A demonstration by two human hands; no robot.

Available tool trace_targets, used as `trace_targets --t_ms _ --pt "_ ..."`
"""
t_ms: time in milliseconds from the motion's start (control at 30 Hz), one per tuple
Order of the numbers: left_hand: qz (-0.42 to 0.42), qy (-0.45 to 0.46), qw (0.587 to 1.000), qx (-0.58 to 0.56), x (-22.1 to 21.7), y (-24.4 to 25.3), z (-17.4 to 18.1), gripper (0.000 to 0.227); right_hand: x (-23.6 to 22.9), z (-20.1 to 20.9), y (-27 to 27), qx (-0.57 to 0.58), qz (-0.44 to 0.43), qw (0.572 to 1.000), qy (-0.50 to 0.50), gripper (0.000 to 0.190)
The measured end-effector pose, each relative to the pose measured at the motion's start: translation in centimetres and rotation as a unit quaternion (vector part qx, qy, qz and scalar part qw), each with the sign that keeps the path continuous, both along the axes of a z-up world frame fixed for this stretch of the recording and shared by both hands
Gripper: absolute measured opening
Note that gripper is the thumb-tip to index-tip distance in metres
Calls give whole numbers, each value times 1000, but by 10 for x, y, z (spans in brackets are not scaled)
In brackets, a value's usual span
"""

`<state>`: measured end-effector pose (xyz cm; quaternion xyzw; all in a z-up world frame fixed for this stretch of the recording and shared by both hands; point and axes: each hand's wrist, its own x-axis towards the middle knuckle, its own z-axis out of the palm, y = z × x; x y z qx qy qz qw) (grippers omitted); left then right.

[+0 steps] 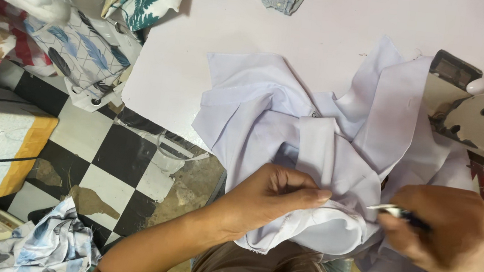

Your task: The person uses a small hand-held thread cutter to trim and remove loose threads from a white garment on a work table.

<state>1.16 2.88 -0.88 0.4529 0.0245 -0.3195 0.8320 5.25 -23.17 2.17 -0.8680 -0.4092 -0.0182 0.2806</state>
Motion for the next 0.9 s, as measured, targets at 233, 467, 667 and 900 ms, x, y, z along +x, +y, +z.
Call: trace_targets --t_ms 233,467,667,900 --pt "-4 -78 997 25 5 4 4 16 -22 -18 12 67 -131 969 198 40" --pt "-64 -91 994 9 9 11 -2 15 -10 -23 3 127 -51 988 70 24" --pt "141 28 970 -198 19 2 -7 22 -14 -39 37 192 -275 931 -143 35" --pt "346 -150 906 -193 51 54 80 12 -28 24 109 276 -166 927 194 40"
